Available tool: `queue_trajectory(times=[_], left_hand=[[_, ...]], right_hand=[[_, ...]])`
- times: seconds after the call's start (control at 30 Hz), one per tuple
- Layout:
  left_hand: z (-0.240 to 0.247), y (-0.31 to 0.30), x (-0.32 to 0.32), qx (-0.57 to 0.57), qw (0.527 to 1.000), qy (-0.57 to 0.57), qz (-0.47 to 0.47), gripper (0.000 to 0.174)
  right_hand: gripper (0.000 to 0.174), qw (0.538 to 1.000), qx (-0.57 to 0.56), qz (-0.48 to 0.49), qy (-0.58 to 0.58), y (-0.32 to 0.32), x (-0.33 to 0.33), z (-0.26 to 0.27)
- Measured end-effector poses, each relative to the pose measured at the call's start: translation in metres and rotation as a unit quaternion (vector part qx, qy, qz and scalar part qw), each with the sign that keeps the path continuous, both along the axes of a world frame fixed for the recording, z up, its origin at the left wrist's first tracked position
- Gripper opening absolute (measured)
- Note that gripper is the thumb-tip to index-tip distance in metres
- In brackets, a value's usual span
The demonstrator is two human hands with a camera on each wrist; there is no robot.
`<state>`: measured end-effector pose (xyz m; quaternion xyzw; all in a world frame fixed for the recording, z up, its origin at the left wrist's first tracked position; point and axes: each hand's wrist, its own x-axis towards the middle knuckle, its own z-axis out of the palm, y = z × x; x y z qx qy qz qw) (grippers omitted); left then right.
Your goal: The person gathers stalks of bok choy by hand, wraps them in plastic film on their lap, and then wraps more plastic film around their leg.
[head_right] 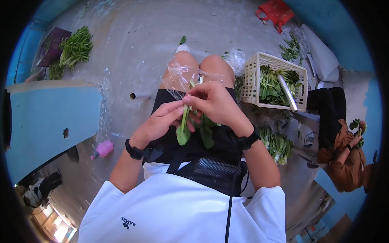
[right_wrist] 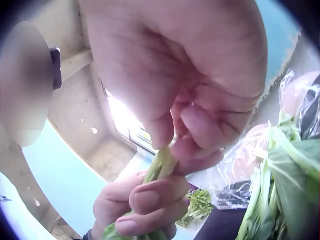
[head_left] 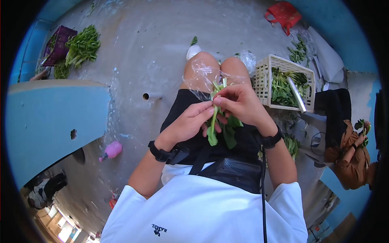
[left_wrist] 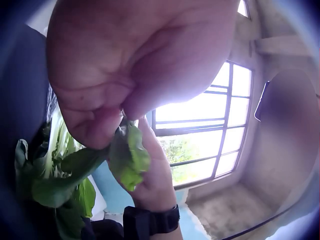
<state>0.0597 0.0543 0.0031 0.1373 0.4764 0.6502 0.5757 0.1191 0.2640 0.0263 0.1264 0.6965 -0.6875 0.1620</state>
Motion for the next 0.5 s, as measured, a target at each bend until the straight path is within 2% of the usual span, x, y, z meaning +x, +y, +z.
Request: queue_trajectory(times=[0.03, 0.1, 0.13, 0.2, 0.23, 0.3, 0.33, 0.37, 0.4, 0.43, 0.5], left_hand=[[-0.002, 0.000, 0.001, -0.001, 1.000, -0.001, 0.001, 0.040], [-0.007, 0.002, 0.002, -0.061, 0.980, 0.178, 0.067, 0.036], [-0.005, 0.002, 0.000, -0.070, 0.981, 0.155, 0.090, 0.029], [-0.009, 0.003, 0.002, -0.062, 0.985, 0.144, 0.078, 0.027], [-0.011, 0.004, 0.004, -0.055, 0.987, 0.132, 0.069, 0.025], [-0.011, 0.007, 0.004, -0.079, 0.984, 0.145, 0.066, 0.022], [-0.008, 0.007, 0.005, -0.111, 0.979, 0.167, 0.046, 0.020], [-0.005, 0.007, 0.006, -0.142, 0.972, 0.188, 0.025, 0.017], [-0.003, 0.006, 0.009, -0.150, 0.950, 0.273, 0.025, 0.013], [0.001, 0.005, 0.012, -0.150, 0.950, 0.272, 0.024, 0.013], [0.009, 0.004, 0.013, -0.105, 0.866, 0.488, 0.030, 0.011]], right_hand=[[0.021, 1.000, -0.001, 0.001, -0.001, 0.001, 0.000, 0.001], [0.023, 0.998, 0.026, -0.011, -0.050, 0.004, 0.001, 0.007], [0.023, 0.998, 0.027, -0.012, -0.050, 0.006, 0.001, 0.004], [0.028, 0.994, 0.098, 0.015, -0.038, 0.010, 0.003, -0.003], [0.028, 0.994, 0.098, 0.015, -0.038, 0.011, 0.004, -0.001], [0.034, 0.985, 0.132, 0.078, -0.078, 0.013, 0.004, 0.006], [0.034, 0.985, 0.132, 0.079, -0.077, 0.016, 0.004, 0.007], [0.037, 0.979, 0.134, 0.126, -0.087, 0.019, 0.006, 0.008], [0.040, 0.971, 0.137, 0.171, -0.097, 0.022, 0.008, 0.009], [0.040, 0.971, 0.136, 0.170, -0.099, 0.024, 0.009, 0.011], [0.039, 0.963, 0.087, 0.215, -0.138, 0.027, 0.008, 0.013]])
